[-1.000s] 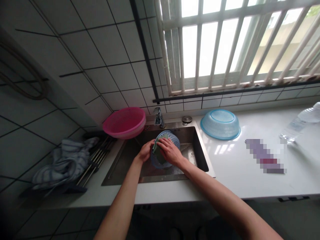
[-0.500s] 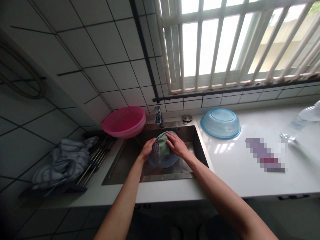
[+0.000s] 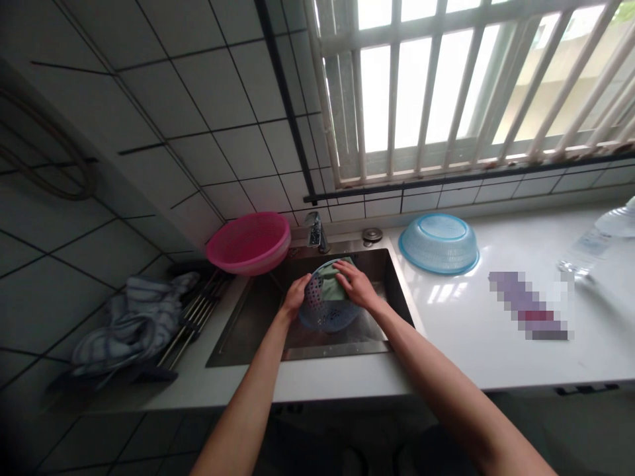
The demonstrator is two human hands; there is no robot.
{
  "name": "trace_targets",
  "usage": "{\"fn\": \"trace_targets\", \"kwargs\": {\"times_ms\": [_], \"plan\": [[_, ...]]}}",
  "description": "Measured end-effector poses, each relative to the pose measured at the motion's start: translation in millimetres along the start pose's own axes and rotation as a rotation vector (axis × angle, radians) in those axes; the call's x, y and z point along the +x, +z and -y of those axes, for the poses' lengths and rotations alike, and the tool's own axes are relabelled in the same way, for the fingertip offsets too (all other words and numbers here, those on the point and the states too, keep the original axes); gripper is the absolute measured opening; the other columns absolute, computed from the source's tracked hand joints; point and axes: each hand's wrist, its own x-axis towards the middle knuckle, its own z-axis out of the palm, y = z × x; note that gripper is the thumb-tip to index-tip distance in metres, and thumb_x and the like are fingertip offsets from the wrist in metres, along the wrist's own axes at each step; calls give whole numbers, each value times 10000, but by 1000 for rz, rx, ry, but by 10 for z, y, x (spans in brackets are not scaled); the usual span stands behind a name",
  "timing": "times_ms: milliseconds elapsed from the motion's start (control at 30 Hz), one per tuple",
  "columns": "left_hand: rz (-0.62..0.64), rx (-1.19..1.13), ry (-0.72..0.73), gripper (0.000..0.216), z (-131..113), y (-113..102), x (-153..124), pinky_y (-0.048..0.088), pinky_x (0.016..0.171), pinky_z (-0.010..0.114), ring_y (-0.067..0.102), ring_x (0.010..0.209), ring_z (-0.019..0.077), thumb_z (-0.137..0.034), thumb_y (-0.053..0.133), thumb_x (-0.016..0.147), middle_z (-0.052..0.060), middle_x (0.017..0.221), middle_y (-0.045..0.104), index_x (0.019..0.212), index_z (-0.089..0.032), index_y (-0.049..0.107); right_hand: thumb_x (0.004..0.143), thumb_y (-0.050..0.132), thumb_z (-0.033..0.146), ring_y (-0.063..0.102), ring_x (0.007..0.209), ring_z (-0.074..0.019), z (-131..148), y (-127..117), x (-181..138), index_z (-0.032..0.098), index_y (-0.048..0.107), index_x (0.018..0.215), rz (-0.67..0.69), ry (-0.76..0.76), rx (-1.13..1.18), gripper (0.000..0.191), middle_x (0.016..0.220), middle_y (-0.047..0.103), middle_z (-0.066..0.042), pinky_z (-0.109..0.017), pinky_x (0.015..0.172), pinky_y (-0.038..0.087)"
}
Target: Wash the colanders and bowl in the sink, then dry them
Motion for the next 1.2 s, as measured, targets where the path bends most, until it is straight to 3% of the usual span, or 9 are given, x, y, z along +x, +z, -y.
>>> {"fn": "trace_targets", "kwargs": {"times_ms": [67, 167, 300, 400, 633, 767, 900, 1067, 1200], "plan": [[44, -17, -68, 479, -5, 1, -27, 572, 842, 419, 724, 817, 290, -673, 814, 821, 58, 776, 768, 844, -197, 774, 1104, 482, 422, 710, 1322, -290, -186, -56, -2, 296, 703, 1470, -44, 181, 57, 445, 1442, 734, -69, -510, 1161, 551], [77, -30, -79, 526, 12, 18, -58, 575, 810, 410, 708, 776, 273, -730, 797, 818, 44, 737, 737, 846, -206, 748, 1102, 459, 450, 722, 1299, -287, -268, -78, -10, 305, 709, 1462, -83, 224, 94, 461, 1404, 758, -45, -506, 1155, 554], [163, -85, -5, 474, 76, 55, -54, 542, 987, 395, 712, 1004, 280, -658, 828, 819, 74, 1015, 800, 954, -205, 790, 1099, 482, 456, 579, 1485, -282, -175, -66, 9, 301, 706, 1466, -165, 110, 12, 458, 1561, 646, -59, -530, 1277, 438], [242, -69, -54, 349, 133, 54, -21, 508, 1053, 384, 691, 1127, 287, -496, 863, 813, 93, 1145, 808, 1000, -205, 817, 1084, 532, 420, 532, 1523, -314, -149, -59, 21, 264, 700, 1475, -107, 52, -89, 453, 1596, 607, -108, -578, 1300, 398], [258, -100, -123, 319, 156, -48, 45, 529, 916, 336, 711, 987, 243, -467, 763, 854, 53, 1004, 809, 1028, -206, 820, 1107, 533, 343, 451, 1582, -323, 143, 99, -65, 263, 597, 1578, 75, -109, -214, 483, 1667, 528, -119, -602, 1318, 363], [145, -225, -171, 430, 129, -80, 52, 519, 953, 339, 713, 1043, 250, -529, 857, 794, 88, 1070, 816, 1032, -174, 813, 1078, 608, 284, 431, 1595, -327, 463, 275, -140, 292, 542, 1620, 194, -279, -247, 546, 1696, 494, -94, -595, 1337, 332], [97, -232, -163, 469, 98, -114, 36, 512, 985, 343, 719, 1085, 259, -538, 929, 730, 88, 1064, 820, 1002, -175, 814, 1082, 619, 296, 417, 1605, -320, 447, 253, -100, 287, 543, 1620, 254, -371, -169, 544, 1701, 487, -88, -580, 1341, 337], [146, -245, -167, 541, 60, -112, 10, 518, 1010, 379, 721, 1054, 260, -572, 952, 682, 72, 1094, 825, 1035, -181, 827, 1123, 528, 387, 535, 1525, -291, 104, 58, -9, 285, 594, 1585, 100, -162, -48, 477, 1633, 571, -103, -533, 1285, 444], [130, -194, -130, 521, 58, -98, 22, 520, 981, 373, 725, 1018, 262, -589, 929, 693, 65, 1046, 829, 991, -172, 834, 1130, 496, 353, 562, 1501, -303, 170, 77, -62, 255, 618, 1564, 53, -90, -115, 462, 1609, 592, -128, -547, 1264, 464]]}}
